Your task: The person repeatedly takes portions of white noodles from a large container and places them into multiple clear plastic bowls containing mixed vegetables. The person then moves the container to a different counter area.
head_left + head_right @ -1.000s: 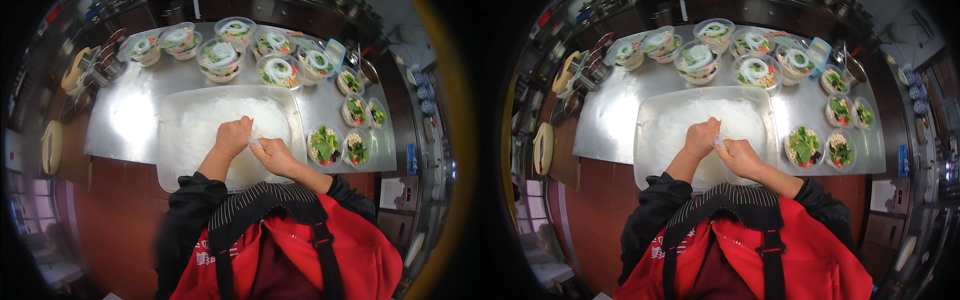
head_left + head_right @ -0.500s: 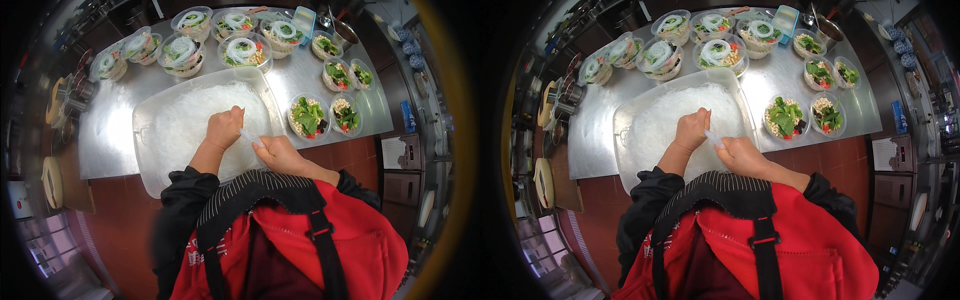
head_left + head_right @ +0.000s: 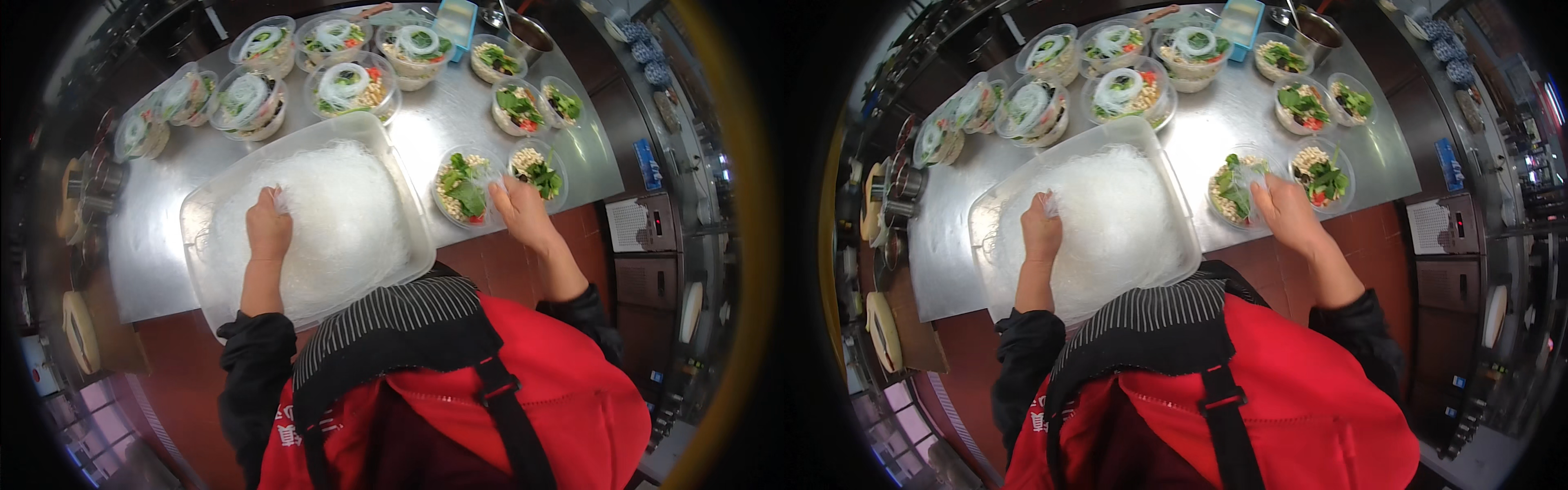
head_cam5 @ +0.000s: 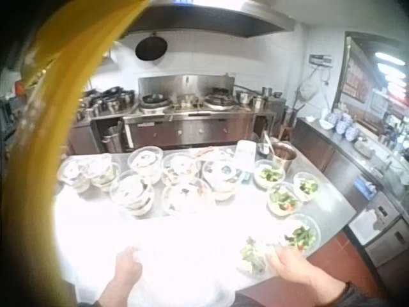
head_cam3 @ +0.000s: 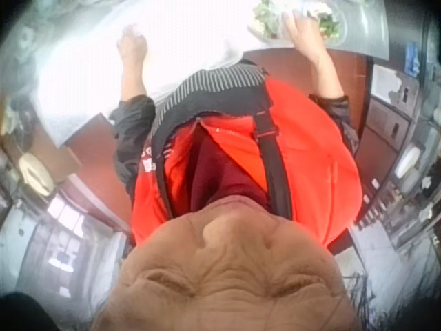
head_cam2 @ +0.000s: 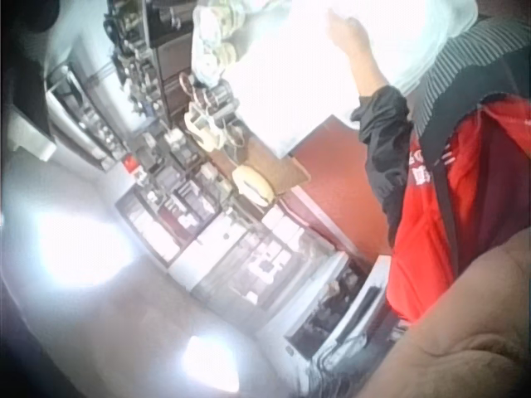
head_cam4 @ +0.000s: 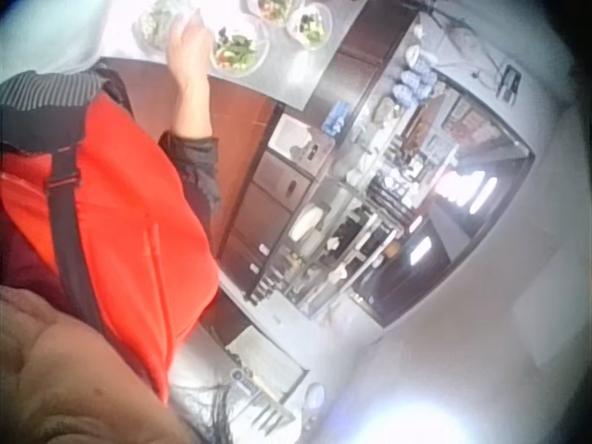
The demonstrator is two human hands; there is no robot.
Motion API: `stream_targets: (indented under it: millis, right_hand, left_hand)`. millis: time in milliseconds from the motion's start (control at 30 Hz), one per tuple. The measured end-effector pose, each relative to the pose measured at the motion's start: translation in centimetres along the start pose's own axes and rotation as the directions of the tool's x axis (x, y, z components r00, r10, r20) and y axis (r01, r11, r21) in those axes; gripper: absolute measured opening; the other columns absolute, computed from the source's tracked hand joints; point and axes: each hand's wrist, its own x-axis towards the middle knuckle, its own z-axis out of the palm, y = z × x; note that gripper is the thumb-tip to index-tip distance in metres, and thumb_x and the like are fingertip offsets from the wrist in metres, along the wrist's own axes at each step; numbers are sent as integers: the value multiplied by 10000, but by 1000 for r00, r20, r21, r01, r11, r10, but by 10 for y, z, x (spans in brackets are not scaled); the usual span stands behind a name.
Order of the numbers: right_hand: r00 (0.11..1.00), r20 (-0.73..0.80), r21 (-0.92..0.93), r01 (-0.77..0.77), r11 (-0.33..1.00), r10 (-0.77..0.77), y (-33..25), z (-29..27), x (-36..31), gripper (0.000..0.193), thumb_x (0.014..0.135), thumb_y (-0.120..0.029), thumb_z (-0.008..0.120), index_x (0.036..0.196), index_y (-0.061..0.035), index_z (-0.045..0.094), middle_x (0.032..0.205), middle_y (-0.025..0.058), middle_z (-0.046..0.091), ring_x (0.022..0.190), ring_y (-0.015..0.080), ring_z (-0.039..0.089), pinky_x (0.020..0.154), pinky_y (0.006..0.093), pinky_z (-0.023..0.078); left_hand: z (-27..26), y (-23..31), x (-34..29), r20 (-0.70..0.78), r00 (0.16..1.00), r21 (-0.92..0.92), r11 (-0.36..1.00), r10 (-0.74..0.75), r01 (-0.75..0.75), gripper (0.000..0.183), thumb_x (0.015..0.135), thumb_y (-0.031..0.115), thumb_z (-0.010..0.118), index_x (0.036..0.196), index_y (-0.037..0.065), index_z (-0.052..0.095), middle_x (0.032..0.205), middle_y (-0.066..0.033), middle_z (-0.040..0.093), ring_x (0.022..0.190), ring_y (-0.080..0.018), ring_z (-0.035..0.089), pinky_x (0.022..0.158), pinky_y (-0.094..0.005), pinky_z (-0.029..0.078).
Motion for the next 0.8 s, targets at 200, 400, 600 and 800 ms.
stream_targets:
  millis: [200, 400, 600, 800]
  right_hand:
    - [966, 252, -192, -16, 981, 65, 43, 14, 35, 248, 832, -198, 492, 756, 38, 500, 727, 251, 553, 728, 409, 542, 651, 456, 418]
    - [900, 431, -387, 117, 915, 68, 70, 61, 53, 193, 794, -160, 478, 840, 20, 533, 839, 230, 584, 814, 391, 555, 731, 458, 432]
    - [963, 267, -208, 34, 978, 23, 64, 23, 51, 227, 829, -190, 492, 790, 32, 513, 765, 243, 566, 726, 396, 542, 662, 451, 427]
    - [973, 230, 92, -46, 995, 24, 46, -33, 46, 284, 865, -216, 515, 717, 20, 463, 584, 95, 447, 545, 167, 409, 521, 325, 362]
  left_hand:
    - [-10, 19, -9, 26, 999, -35, 999, 26, -25, 65, 709, 5, 509, 769, 7, 484, 652, -230, 551, 651, -419, 541, 576, -453, 411]
    - [-9, 25, -15, 45, 998, -28, 999, 33, -31, 58, 715, 0, 520, 755, 11, 479, 626, -220, 540, 614, -399, 542, 542, -435, 410]
    - [-9, 26, -15, 50, 998, -36, 998, 43, -41, 79, 700, -16, 517, 762, 15, 480, 622, -217, 538, 609, -397, 542, 539, -433, 410]
    - [-6, 26, -15, 55, 998, -55, 998, 28, -25, 85, 698, -29, 503, 768, 12, 478, 620, -220, 526, 595, -398, 528, 528, -414, 405]
